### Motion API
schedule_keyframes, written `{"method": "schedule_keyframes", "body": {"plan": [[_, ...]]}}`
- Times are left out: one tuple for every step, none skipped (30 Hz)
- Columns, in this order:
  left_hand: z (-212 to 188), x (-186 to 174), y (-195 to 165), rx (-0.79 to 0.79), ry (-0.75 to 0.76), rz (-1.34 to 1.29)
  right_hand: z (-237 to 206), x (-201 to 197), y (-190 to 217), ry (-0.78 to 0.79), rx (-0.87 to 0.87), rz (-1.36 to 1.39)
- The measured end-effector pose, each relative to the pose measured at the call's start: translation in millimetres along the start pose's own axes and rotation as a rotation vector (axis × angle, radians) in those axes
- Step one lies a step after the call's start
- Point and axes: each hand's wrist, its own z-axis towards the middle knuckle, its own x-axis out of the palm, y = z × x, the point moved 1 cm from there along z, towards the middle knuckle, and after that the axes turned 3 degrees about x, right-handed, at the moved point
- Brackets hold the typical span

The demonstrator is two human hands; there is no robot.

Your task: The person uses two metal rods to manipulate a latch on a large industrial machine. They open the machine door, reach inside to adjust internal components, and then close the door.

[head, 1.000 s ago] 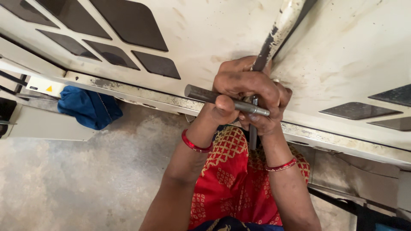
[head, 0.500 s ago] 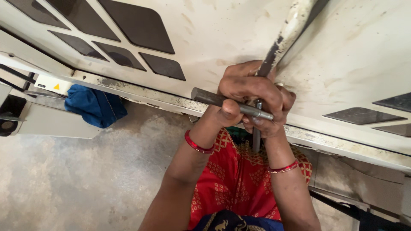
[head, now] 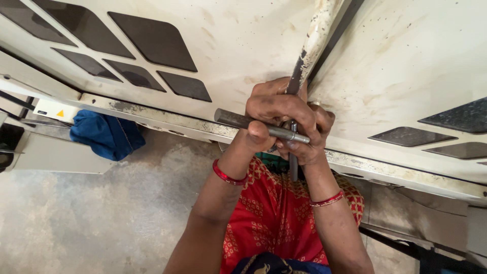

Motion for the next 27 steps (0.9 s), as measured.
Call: {"method": "schedule_keyframes", "body": {"plan": [[0.8, -0.6, -0.6, -0.001, 0.009, 0.001, 0.9, 0.3, 2.6, -0.019, -0.044, -0.034], [1.9, -1.1, -1.0, -0.003, 0.011, 0.001, 2.5, 0.5, 4.9, -0.037, -0.09, -0.069], [2.6, -1.4, -1.2, -0.004, 0.014, 0.0, 4.0, 0.6, 6.7, -0.056, -0.139, -0.105], [3.1, -1.5, -1.8, -0.004, 0.017, -0.003, 5.3, 0.2, 8.2, -0.06, -0.188, -0.16], [3.1, -1.3, -2.1, -0.009, 0.017, -0.015, 6.2, -0.5, 9.1, -0.063, -0.236, -0.216], [2.3, -0.9, -2.8, -0.017, 0.015, -0.028, 6.3, -1.1, 9.6, -0.065, -0.282, -0.273], [1.3, -0.2, -3.3, -0.027, 0.012, -0.041, 6.3, -1.9, 8.8, -0.059, -0.249, -0.239], [0.8, 0.0, -2.9, -0.026, 0.01, -0.035, 5.7, -2.5, 7.6, -0.052, -0.214, -0.204], [0.2, -0.1, -2.3, -0.025, 0.006, -0.028, 4.6, -2.6, 6.3, -0.045, -0.18, -0.166], [-0.1, -0.1, -1.3, -0.023, 0.003, -0.019, 2.8, -2.7, 5.4, -0.043, -0.174, -0.208], [-0.1, -0.2, 0.2, -0.007, -0.002, -0.022, 1.3, -2.6, 4.6, -0.044, -0.174, -0.251], [0.4, -0.2, 2.0, 0.011, -0.005, -0.023, 0.1, -2.0, 3.5, -0.047, -0.176, -0.293], [0.4, -0.4, 3.0, 0.024, -0.011, -0.024, -0.7, -1.2, 2.8, -0.053, -0.192, -0.248], [-0.1, -1.1, 3.1, 0.019, 0.002, -0.023, -1.5, -0.5, 2.7, -0.056, -0.203, -0.203], [-0.4, -1.8, 3.1, 0.012, 0.015, -0.021, -1.7, -0.2, 2.8, -0.059, -0.212, -0.159], [-0.5, -1.8, 3.0, 0.007, 0.029, -0.021, -1.6, -0.2, 3.2, -0.049, -0.17, -0.152], [-0.5, -1.4, 3.0, 0.009, 0.018, -0.02, -1.0, -0.5, 3.8, -0.041, -0.131, -0.147], [-0.1, -1.0, 3.1, 0.014, 0.009, -0.019, 0.2, -1.2, 4.4, -0.035, -0.096, -0.141], [0.3, -0.3, 3.0, 0.017, 0.0, -0.019, 1.6, -1.9, 6.0, -0.042, -0.161, -0.191], [0.5, 0.3, 2.5, 0.015, -0.007, -0.018, 2.9, -2.4, 7.7, -0.048, -0.223, -0.241], [0.6, 0.7, 1.8, 0.012, -0.016, -0.016, 4.1, -2.8, 9.4, -0.053, -0.283, -0.291], [0.6, 0.7, 0.8, 0.007, -0.025, -0.014, 5.4, -2.9, 10.0, -0.053, -0.251, -0.274], [0.7, 0.6, -0.2, 0.005, -0.013, -0.007, 6.2, -2.9, 10.7, -0.053, -0.218, -0.255], [0.9, 0.0, -1.2, 0.004, -0.002, 0.002, 6.8, -2.7, 11.2, -0.051, -0.185, -0.235], [1.1, -0.4, -2.2, 0.004, 0.008, 0.012, 7.1, -2.4, 11.9, -0.051, -0.209, -0.239], [1.4, -0.7, -2.7, -0.004, 0.009, 0.013, 7.2, -2.2, 12.2, -0.051, -0.238, -0.244], [2.0, -1.2, -2.9, -0.009, 0.011, 0.014, 7.3, -2.1, 12.0, -0.053, -0.271, -0.247]]}}
